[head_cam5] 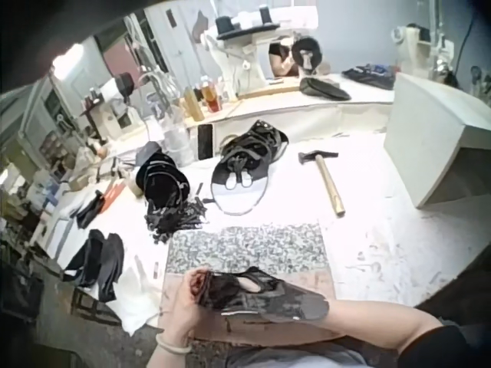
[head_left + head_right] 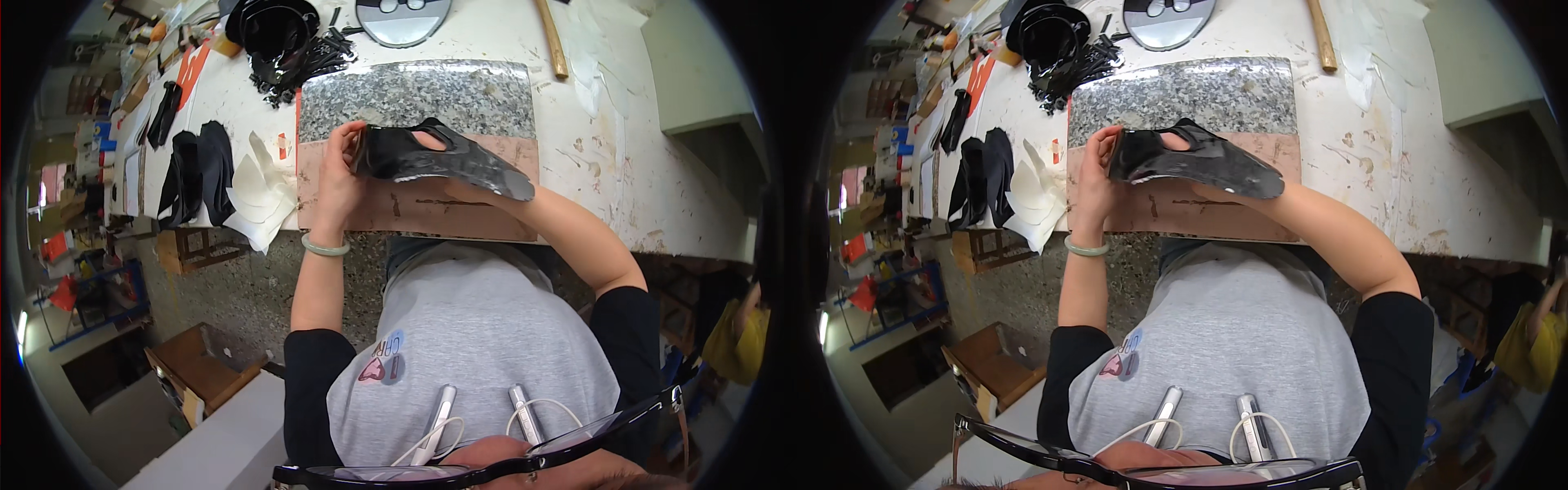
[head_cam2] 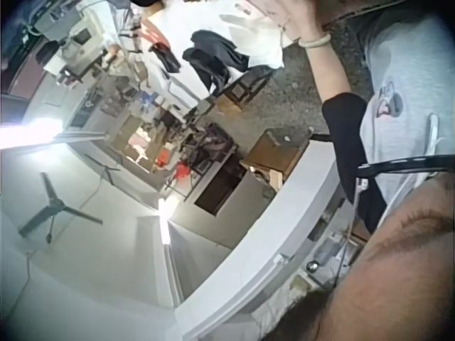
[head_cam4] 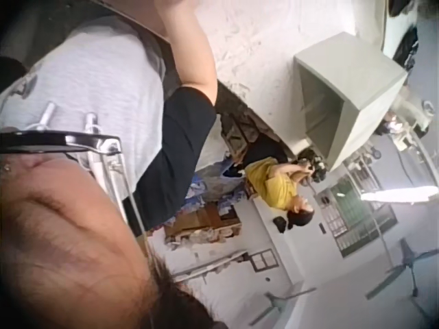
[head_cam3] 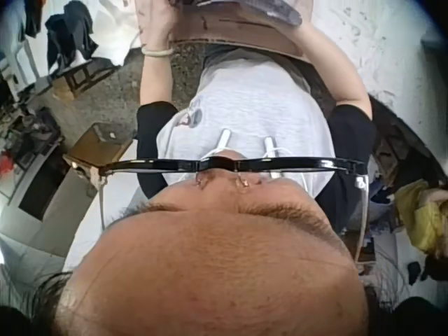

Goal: The person assembles shoe upper components by aligning, folding, and pressing leather panels and internal linings together by hand on a work surface.

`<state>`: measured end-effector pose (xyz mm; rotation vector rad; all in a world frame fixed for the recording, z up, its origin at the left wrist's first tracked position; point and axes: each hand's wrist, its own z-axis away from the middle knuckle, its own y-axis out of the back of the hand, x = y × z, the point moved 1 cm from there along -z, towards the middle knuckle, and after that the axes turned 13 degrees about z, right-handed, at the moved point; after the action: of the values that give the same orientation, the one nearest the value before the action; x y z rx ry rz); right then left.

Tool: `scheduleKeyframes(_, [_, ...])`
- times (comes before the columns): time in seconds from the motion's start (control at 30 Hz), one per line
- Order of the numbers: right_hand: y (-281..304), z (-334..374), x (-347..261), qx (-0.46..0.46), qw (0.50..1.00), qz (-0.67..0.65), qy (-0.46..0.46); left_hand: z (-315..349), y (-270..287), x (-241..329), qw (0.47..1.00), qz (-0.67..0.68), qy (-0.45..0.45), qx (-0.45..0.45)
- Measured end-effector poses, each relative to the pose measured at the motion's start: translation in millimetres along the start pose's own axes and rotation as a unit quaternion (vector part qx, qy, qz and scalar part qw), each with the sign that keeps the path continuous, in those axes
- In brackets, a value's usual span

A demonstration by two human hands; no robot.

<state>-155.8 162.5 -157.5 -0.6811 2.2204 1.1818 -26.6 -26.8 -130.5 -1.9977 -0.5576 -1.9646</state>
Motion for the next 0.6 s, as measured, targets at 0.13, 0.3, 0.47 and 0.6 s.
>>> scheduleKeyframes(0.13, [17, -1, -24, -0.101, 0.904, -0.365, -0.196, 3, 11, 10, 0.983, -0.170, -0.065, -0.010])
scheduleKeyframes(0.3, [17, -12, -14, -0.131, 0.983, 0.117, -0.057, -6, 25, 5, 0.950, -0.286, -0.074, -0.100])
scheduleKeyframes(0.47, [-18, -34, -19, -0.055, 0.987, 0.149, -0.030, -14, 25, -2, 0.940, -0.270, -0.171, -0.124])
scheduleKeyframes(0.6, [-6, -39, -32, -0.113, 0.993, 0.008, -0.046, -13, 34, 5, 0.955, -0.223, -0.132, -0.146])
